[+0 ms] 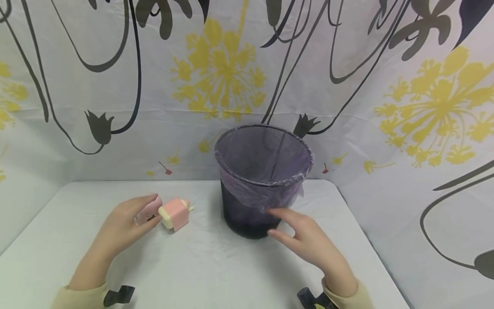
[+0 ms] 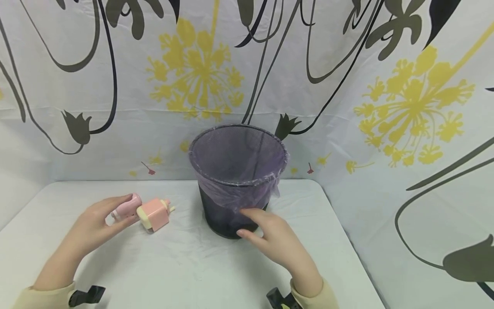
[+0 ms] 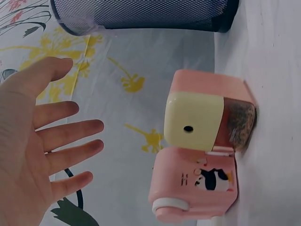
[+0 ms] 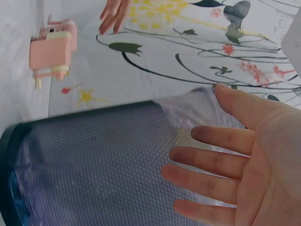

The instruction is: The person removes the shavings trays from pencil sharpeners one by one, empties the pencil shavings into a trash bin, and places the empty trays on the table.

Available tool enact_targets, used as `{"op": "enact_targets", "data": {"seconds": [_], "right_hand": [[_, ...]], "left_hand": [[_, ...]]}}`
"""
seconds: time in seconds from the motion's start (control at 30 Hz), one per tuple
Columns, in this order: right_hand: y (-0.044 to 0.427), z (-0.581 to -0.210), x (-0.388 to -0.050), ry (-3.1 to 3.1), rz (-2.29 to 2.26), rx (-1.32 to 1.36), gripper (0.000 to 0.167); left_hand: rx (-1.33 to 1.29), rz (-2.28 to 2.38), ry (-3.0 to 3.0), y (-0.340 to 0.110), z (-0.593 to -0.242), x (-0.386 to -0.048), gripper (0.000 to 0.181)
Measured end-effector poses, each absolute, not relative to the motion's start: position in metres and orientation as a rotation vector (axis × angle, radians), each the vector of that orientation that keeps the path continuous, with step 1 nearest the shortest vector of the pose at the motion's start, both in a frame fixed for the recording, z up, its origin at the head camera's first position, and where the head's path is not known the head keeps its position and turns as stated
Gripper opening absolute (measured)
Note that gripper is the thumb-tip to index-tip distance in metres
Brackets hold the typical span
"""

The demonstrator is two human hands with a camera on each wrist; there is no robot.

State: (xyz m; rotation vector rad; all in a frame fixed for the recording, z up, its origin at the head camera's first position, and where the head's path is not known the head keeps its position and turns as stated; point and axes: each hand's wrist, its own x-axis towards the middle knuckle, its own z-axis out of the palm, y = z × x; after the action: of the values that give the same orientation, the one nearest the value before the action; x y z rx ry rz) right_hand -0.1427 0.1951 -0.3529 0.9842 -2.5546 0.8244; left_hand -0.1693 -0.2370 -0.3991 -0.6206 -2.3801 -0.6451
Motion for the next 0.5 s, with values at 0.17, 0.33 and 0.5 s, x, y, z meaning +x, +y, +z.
{"op": "enact_targets", "data": {"seconds": [0.17,0.33,0.5], "right_hand": [[0.183,-0.354,-0.141,-2.553,0.853,1.021,0.044],[0.17,-0.354,-0.14,-2.534,0.941,1.075,0.042],[0.157,-0.356,-0.143,-2.503,1.004,1.133,0.041]], "left_hand": [[-0.61,-0.688,-2.4,-0.231,-0.402,-0.17,0.053],[-0.589,-0.7,-2.466,-0.225,-0.406,-0.172,0.054],[-0.566,-0.728,-2.507,-0.222,-0.412,-0.173,0.056]]}}
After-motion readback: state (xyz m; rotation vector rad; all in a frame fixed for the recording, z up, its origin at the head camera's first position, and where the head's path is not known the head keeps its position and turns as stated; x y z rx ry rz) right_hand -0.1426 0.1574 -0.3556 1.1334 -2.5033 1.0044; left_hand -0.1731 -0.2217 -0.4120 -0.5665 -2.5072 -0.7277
